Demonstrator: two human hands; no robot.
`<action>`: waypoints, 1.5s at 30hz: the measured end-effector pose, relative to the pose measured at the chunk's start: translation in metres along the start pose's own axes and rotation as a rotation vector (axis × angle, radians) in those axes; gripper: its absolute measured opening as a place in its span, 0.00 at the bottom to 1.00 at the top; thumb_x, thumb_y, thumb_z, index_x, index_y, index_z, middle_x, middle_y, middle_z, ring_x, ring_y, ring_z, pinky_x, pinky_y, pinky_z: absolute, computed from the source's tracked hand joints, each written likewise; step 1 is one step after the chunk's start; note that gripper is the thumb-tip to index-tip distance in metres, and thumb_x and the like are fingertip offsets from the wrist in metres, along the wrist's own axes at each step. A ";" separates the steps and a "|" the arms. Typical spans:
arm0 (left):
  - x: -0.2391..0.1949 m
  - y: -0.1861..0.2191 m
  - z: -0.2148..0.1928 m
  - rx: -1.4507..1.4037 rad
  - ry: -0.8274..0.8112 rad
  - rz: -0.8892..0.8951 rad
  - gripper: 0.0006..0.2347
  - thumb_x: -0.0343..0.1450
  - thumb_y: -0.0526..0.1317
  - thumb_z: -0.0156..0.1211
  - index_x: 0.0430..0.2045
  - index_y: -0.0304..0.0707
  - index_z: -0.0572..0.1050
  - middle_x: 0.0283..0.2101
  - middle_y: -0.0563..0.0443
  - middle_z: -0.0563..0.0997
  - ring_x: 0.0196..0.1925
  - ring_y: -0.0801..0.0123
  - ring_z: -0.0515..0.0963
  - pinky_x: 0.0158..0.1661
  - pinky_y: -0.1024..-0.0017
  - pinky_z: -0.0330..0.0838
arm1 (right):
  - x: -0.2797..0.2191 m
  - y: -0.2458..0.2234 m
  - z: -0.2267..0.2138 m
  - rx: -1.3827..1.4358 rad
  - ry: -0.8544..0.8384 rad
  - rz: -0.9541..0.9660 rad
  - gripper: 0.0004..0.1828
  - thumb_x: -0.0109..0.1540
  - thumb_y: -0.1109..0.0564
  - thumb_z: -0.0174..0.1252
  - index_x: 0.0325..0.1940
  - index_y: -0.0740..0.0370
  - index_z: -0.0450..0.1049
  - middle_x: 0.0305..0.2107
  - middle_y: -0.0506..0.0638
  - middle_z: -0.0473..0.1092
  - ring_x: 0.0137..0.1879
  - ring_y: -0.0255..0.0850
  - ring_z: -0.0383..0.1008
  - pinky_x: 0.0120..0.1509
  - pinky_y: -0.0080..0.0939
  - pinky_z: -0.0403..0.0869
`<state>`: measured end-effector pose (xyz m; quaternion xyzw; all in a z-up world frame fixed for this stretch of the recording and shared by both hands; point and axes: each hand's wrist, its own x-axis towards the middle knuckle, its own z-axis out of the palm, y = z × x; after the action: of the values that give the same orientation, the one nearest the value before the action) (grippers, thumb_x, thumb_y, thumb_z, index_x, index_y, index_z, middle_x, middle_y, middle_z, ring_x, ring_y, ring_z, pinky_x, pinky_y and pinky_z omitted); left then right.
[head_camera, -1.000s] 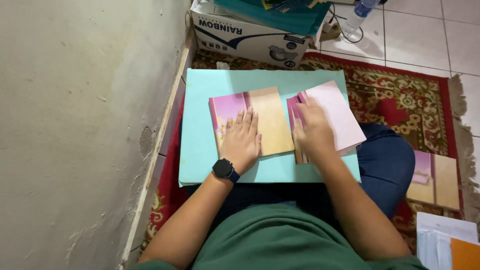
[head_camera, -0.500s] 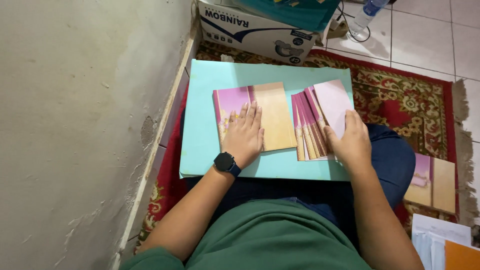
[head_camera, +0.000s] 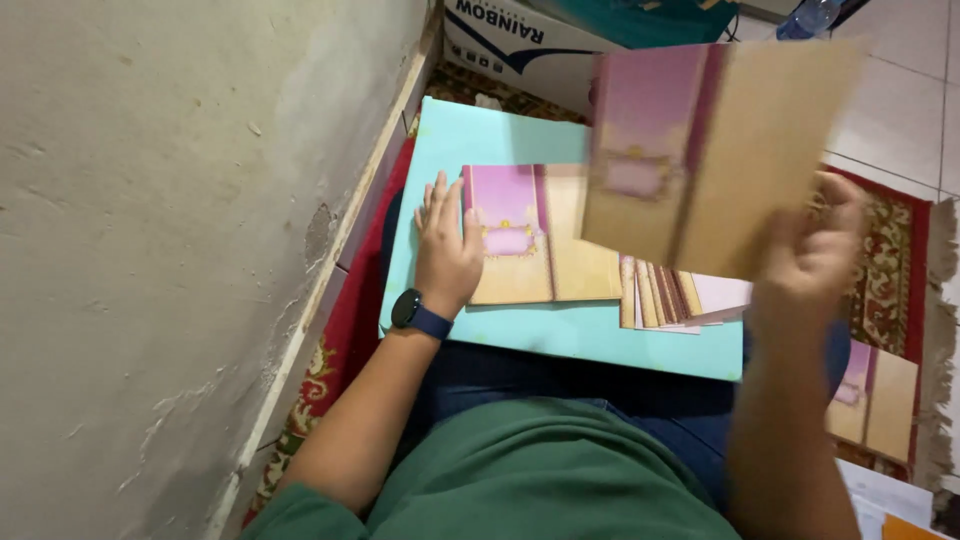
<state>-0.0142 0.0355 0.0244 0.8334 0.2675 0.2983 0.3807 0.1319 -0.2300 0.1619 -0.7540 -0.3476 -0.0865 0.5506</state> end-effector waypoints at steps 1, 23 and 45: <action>-0.002 -0.008 0.006 0.000 0.003 0.003 0.21 0.74 0.36 0.43 0.63 0.26 0.64 0.71 0.26 0.56 0.75 0.35 0.50 0.70 0.43 0.39 | -0.004 0.007 0.016 0.001 0.002 -0.004 0.15 0.80 0.65 0.43 0.70 0.69 0.53 0.46 0.61 0.64 0.36 0.40 0.65 0.31 0.33 0.69; -0.016 -0.007 0.020 0.160 -0.081 0.126 0.26 0.72 0.42 0.47 0.68 0.32 0.60 0.73 0.29 0.55 0.73 0.40 0.60 0.69 0.41 0.45 | -0.056 0.085 0.098 -0.077 -0.208 0.282 0.31 0.68 0.64 0.48 0.78 0.62 0.57 0.56 0.74 0.69 0.63 0.60 0.71 0.63 0.57 0.72; -0.016 0.001 0.021 0.402 -0.138 0.148 0.33 0.69 0.59 0.53 0.61 0.29 0.69 0.69 0.24 0.61 0.73 0.38 0.60 0.70 0.44 0.42 | -0.053 0.071 0.103 -0.215 -0.201 0.263 0.31 0.64 0.62 0.50 0.74 0.59 0.64 0.53 0.70 0.72 0.56 0.62 0.75 0.50 0.59 0.75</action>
<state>-0.0097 0.0138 0.0096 0.9283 0.2330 0.2085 0.2013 0.1108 -0.1723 0.0409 -0.8522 -0.2879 0.0255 0.4361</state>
